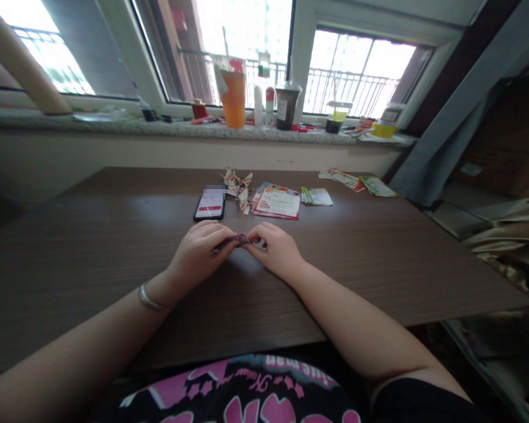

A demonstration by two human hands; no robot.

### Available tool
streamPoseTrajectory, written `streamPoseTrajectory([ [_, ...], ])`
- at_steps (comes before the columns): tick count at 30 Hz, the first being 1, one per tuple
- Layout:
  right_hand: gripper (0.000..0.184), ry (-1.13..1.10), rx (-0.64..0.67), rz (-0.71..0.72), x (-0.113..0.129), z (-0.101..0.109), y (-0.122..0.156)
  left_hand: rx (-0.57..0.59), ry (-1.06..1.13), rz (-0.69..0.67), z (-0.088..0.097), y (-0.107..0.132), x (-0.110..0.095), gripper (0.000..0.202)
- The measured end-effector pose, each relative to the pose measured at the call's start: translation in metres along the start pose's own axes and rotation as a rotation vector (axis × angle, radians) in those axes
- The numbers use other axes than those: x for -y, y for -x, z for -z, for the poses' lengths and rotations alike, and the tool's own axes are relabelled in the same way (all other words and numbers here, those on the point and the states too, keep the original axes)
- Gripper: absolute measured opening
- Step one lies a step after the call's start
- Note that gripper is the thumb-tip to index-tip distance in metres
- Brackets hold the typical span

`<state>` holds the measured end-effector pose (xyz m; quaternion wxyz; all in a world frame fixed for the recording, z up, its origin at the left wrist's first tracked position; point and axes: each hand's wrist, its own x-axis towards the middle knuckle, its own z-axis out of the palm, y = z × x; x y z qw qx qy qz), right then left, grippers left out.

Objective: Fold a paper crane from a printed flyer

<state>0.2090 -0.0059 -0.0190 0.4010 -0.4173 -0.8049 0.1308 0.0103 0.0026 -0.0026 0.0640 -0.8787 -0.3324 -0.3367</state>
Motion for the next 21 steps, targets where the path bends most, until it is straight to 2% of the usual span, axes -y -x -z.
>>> streamPoseTrajectory([
  [6, 0.008, -0.033, -0.023, -0.001, -0.0019, 0.0009, -0.0007, -0.055, 0.069, 0.021, 0.0008, -0.0013, -0.0005, 0.016],
  [14, 0.005, -0.105, -0.075, 0.062, -0.001, 0.0036, -0.0004, -0.057, 0.13, 0.01, -0.0009, -0.0008, 0.0013, 0.012],
  [17, 0.005, -0.044, -0.092, 0.08, -0.0001, 0.0037, 0.0006, -0.099, 0.156, -0.012, 0.0002, 0.0003, -0.0008, 0.013],
  [21, 0.004, 0.081, -0.109, 0.095, 0.0032, 0.0044, 0.0011, -0.098, 0.162, -0.028, 0.003, 0.0024, -0.0036, 0.015],
])
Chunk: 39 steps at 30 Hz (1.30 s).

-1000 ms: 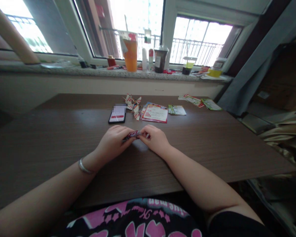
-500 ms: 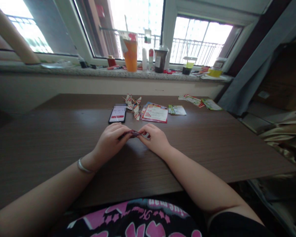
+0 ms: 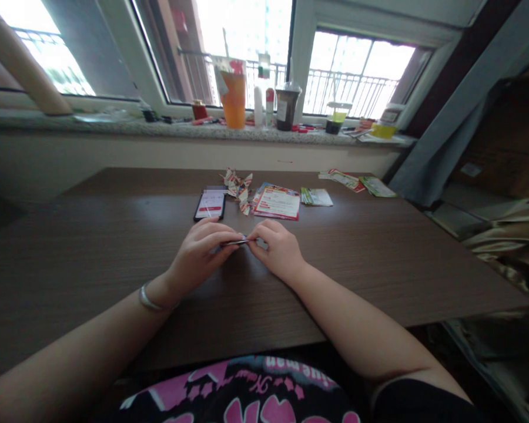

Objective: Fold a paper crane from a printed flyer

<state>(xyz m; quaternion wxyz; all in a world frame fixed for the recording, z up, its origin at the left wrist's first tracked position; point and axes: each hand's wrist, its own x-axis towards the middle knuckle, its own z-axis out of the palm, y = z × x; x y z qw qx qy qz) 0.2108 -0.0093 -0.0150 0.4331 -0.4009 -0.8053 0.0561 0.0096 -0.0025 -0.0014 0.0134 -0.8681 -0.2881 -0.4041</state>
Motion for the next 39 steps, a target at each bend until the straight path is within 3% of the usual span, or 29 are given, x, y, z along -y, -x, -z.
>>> streamPoseTrajectory([
  [13, 0.005, 0.046, -0.026, 0.04, 0.0008, 0.0008, -0.0003, -0.084, 0.01, -0.031, -0.0013, -0.0006, 0.0008, 0.011],
  [19, 0.004, 0.015, -0.034, 0.028, 0.0012, 0.0007, -0.0004, -0.075, 0.005, 0.063, -0.0006, -0.0012, 0.0015, 0.014],
  [23, 0.004, 0.007, -0.051, 0.034, 0.0015, 0.0006, -0.0004, -0.139, -0.025, 0.131, -0.0002, -0.0026, 0.0005, 0.012],
  [29, 0.006, 0.001, -0.054, 0.029, 0.0023, -0.0015, 0.0003, -0.21, 0.137, 0.129, -0.0047, -0.0045, -0.0007, 0.001],
  [39, 0.006, -0.158, -0.088, -0.029, -0.0002, 0.0004, -0.0019, -0.232, 0.188, 0.122, -0.003, -0.0043, 0.0006, 0.006],
])
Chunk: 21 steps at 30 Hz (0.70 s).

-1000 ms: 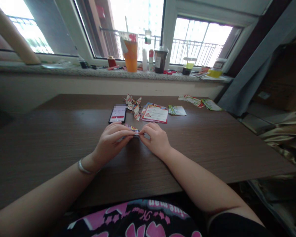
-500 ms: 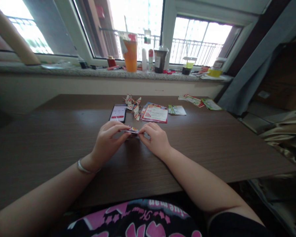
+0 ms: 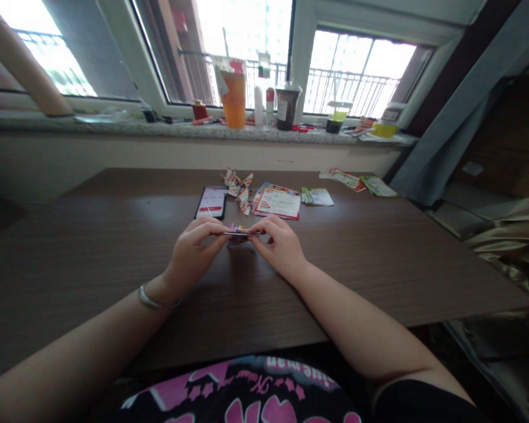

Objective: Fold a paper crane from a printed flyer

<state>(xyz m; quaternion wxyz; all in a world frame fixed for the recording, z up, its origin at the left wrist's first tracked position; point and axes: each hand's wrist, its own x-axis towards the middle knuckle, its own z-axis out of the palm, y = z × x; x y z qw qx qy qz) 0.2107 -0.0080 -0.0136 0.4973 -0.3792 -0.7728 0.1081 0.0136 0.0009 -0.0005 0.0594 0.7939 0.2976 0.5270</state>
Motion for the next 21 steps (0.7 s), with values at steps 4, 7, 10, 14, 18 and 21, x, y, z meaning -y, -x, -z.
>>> streamPoseTrajectory([
  [4, 0.004, -0.042, -0.021, 0.033, 0.0, 0.0, 0.0, -0.001, 0.033, -0.016, -0.001, 0.0, 0.001, 0.008],
  [7, 0.003, -0.053, -0.041, 0.031, 0.001, 0.0, -0.001, 0.008, 0.069, -0.028, -0.001, 0.0, 0.002, 0.01],
  [10, 0.002, -0.049, -0.062, 0.025, 0.001, 0.0, -0.001, 0.016, 0.088, -0.024, -0.001, 0.0, 0.001, 0.012],
  [14, 0.003, -0.036, -0.074, 0.031, 0.002, 0.0, -0.002, 0.022, 0.092, 0.001, 0.0, 0.0, -0.003, 0.012],
  [18, 0.005, -0.03, -0.071, 0.029, 0.003, 0.001, -0.001, 0.014, 0.063, 0.018, 0.001, -0.001, -0.009, 0.011],
  [21, 0.004, -0.025, -0.069, 0.028, 0.003, 0.001, -0.001, 0.0, 0.064, -0.009, 0.002, -0.002, -0.012, 0.01],
])
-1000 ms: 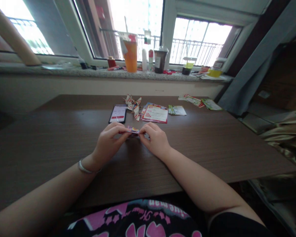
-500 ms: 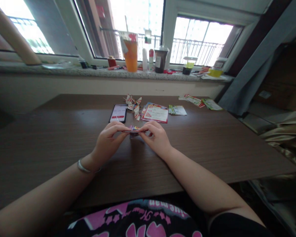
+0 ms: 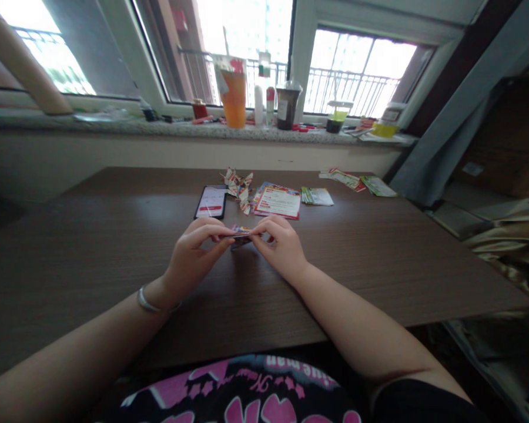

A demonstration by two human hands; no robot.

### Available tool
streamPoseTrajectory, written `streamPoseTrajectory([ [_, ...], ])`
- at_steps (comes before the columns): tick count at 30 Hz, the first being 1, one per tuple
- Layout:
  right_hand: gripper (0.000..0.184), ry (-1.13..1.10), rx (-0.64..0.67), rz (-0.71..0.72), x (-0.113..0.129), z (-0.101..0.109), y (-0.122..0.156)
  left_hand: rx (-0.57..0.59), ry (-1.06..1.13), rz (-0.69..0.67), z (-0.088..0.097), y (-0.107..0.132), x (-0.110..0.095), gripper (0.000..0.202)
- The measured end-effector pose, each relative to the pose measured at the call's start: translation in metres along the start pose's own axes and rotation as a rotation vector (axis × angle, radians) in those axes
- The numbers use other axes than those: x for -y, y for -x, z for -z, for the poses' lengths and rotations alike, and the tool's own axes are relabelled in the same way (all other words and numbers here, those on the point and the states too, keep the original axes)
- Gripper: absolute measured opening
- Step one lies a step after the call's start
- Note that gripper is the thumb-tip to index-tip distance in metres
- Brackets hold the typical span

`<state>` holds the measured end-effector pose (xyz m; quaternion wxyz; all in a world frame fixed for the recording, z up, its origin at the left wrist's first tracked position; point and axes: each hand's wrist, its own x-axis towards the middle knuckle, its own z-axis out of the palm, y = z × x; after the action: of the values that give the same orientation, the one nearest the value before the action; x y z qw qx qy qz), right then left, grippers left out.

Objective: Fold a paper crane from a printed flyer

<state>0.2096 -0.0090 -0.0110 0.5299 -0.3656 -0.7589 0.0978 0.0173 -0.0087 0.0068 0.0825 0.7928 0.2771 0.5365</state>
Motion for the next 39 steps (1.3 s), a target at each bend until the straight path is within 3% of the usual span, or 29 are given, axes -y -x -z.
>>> streamPoseTrajectory([
  [13, 0.005, -0.043, -0.026, -0.017, 0.004, 0.001, 0.0, -0.027, -0.083, 0.027, 0.001, 0.002, 0.005, 0.003],
  [21, 0.003, 0.002, -0.001, 0.04, 0.01, 0.003, -0.001, 0.051, -0.221, -0.151, 0.003, 0.003, 0.006, 0.009],
  [32, 0.003, -0.086, -0.033, 0.024, 0.01, 0.005, -0.002, 0.025, -0.217, -0.136, 0.008, 0.001, 0.003, 0.003],
  [39, 0.003, 0.06, -0.009, 0.158, 0.014, 0.008, -0.003, 0.023, -0.307, -0.188, 0.008, 0.001, 0.004, 0.006],
])
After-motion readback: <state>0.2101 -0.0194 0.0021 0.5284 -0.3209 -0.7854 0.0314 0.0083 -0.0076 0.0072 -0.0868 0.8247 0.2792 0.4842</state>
